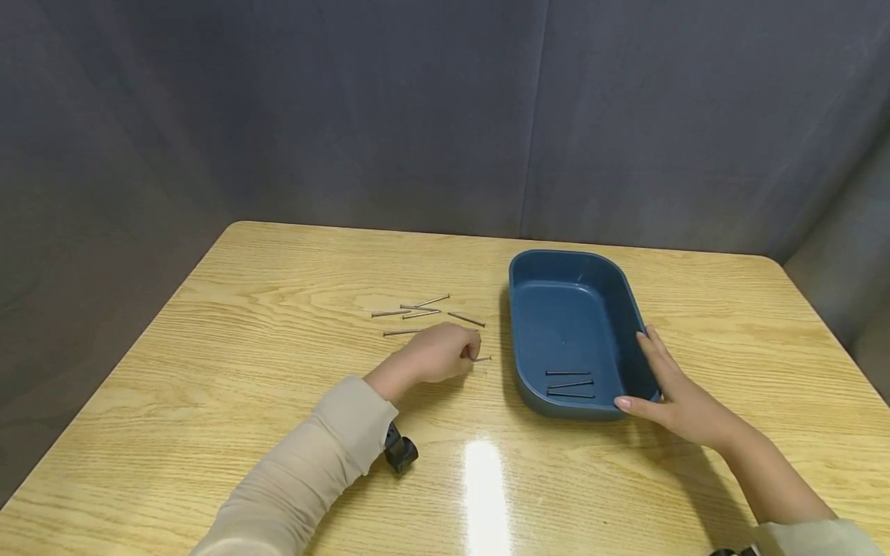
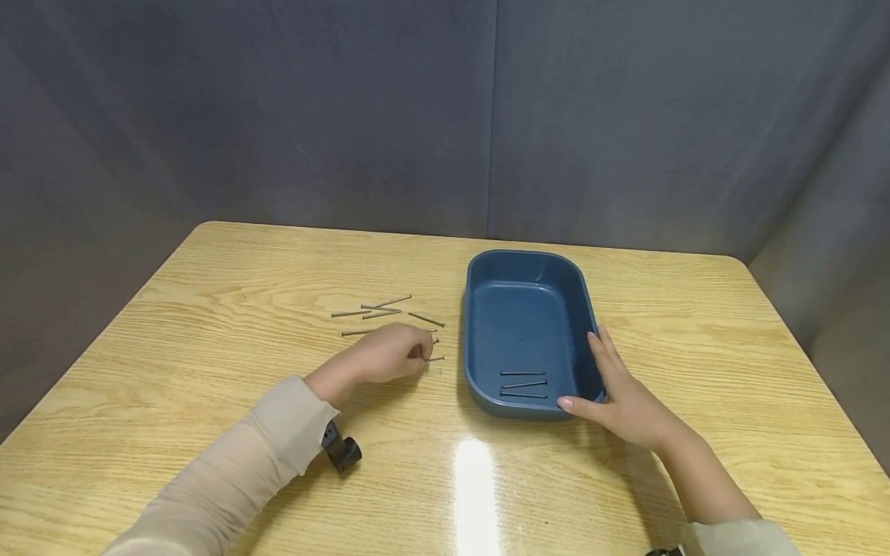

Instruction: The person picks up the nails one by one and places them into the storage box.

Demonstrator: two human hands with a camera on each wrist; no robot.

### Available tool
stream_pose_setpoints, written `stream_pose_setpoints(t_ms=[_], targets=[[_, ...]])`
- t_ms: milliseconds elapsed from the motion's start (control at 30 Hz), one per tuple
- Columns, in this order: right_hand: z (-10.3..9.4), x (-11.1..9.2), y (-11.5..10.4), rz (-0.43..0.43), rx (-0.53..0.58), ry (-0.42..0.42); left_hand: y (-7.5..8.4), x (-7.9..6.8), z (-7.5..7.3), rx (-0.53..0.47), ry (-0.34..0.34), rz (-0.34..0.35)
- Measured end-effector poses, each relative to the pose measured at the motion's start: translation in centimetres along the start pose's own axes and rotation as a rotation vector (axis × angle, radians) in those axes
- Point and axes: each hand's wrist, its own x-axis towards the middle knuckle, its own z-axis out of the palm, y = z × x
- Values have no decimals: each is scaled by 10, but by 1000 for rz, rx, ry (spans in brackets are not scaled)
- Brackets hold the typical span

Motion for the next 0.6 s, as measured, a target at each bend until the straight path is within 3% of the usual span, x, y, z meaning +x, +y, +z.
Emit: stream_pose_setpoints(t_ms=[600], targets=[[0, 0, 2, -18, 0, -1, 7, -2, -15, -130, 51, 22]])
